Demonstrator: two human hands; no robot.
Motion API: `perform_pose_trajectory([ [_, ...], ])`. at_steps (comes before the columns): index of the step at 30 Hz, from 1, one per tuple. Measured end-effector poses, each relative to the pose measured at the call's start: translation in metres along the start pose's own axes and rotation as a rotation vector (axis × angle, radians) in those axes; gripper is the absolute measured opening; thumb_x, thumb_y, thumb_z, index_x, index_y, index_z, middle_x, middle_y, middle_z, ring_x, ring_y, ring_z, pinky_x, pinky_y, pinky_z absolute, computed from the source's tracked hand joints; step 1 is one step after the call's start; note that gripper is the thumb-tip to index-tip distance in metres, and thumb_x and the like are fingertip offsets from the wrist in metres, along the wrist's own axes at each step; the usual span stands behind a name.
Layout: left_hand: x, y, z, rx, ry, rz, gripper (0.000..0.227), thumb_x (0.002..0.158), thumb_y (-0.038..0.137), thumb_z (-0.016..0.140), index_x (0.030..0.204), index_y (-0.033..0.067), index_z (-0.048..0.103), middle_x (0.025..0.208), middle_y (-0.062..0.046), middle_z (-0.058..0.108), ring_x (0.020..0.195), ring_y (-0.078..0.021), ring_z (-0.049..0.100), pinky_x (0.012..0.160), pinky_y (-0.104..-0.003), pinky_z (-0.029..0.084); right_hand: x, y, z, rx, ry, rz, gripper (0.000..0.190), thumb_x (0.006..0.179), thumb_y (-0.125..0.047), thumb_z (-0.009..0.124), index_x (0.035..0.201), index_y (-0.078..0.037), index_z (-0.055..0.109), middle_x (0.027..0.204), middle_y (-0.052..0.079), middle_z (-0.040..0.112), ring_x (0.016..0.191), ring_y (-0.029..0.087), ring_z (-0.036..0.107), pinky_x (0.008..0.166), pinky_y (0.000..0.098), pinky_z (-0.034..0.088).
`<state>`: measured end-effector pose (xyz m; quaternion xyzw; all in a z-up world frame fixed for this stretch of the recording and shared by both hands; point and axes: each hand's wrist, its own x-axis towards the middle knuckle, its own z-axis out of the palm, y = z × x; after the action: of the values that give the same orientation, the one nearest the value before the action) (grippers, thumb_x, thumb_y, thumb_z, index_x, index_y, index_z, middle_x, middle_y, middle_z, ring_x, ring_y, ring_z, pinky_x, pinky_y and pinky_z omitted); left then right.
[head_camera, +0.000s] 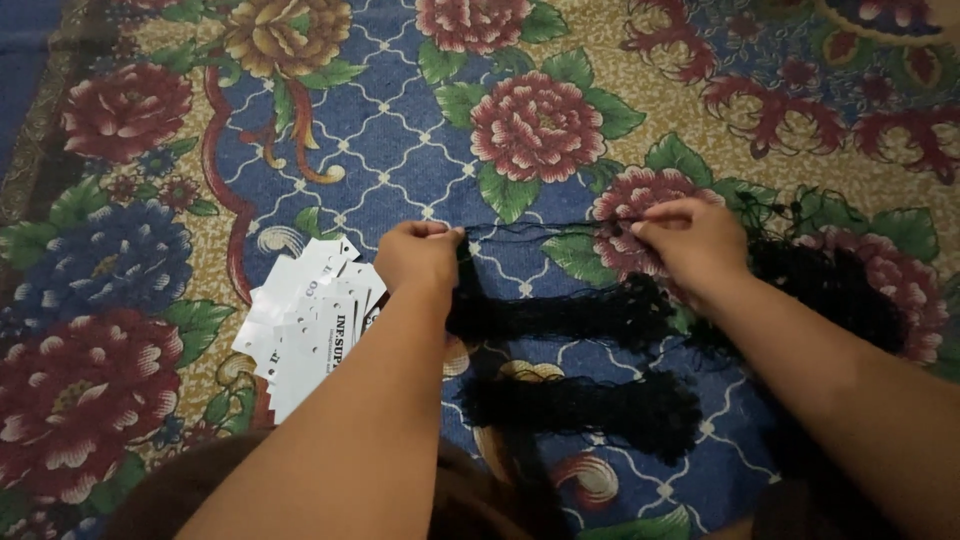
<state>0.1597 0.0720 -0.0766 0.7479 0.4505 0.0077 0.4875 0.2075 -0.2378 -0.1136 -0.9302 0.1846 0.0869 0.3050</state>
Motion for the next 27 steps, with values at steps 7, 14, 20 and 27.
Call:
perform_pose_trajectory([
  [7, 0.003, -0.012, 0.003, 0.152, 0.003, 0.156, 0.016, 0.079, 0.033, 0.085, 0.092, 0.0254, 0.079, 0.085, 0.005, 0.078, 0.101, -0.0248, 0.074, 0.094, -0.038, 0.055, -0.032, -0.029, -0.024, -0.032, -0.022, -0.205, 0.025, 0.084, -0.036, 0.08, 0.108, -0.035, 0.079, 0.102, -0.005, 0.077, 0.1, 0.021, 0.072, 0.084, 0.0364, 0.056],
  [14, -0.041, -0.001, -0.018, 0.433, -0.098, 0.561, 0.034, 0.091, 0.025, 0.076, 0.125, 0.0306, 0.075, 0.126, -0.007, 0.056, 0.116, -0.0447, 0.065, 0.099, -0.052, 0.057, -0.045, -0.041, -0.031, -0.147, -0.009, -0.516, 0.034, 0.083, -0.027, 0.085, 0.115, -0.034, 0.08, 0.119, 0.01, 0.061, 0.112, 0.037, 0.067, 0.092, 0.0461, 0.055],
  [20, -0.03, 0.002, -0.015, 0.52, -0.122, 0.61, 0.031, 0.093, 0.024, 0.074, 0.123, 0.0317, 0.077, 0.124, 0.0, 0.054, 0.111, -0.0429, 0.068, 0.095, -0.051, 0.06, -0.025, -0.026, -0.024, -0.18, -0.018, -0.574, 0.03, 0.082, -0.03, 0.087, 0.111, -0.032, 0.08, 0.12, 0.009, 0.054, 0.113, 0.037, 0.065, 0.092, 0.0446, 0.056],
  [27, -0.026, 0.003, -0.012, 0.533, -0.077, 0.547, 0.013, 0.092, 0.023, 0.074, 0.098, 0.0305, 0.082, 0.106, -0.002, 0.065, 0.102, -0.0366, 0.071, 0.091, -0.048, 0.059, -0.019, -0.02, -0.027, -0.187, -0.022, -0.613, 0.024, 0.082, -0.03, 0.087, 0.105, -0.03, 0.078, 0.113, 0.009, 0.058, 0.104, 0.033, 0.068, 0.09, 0.0438, 0.055],
])
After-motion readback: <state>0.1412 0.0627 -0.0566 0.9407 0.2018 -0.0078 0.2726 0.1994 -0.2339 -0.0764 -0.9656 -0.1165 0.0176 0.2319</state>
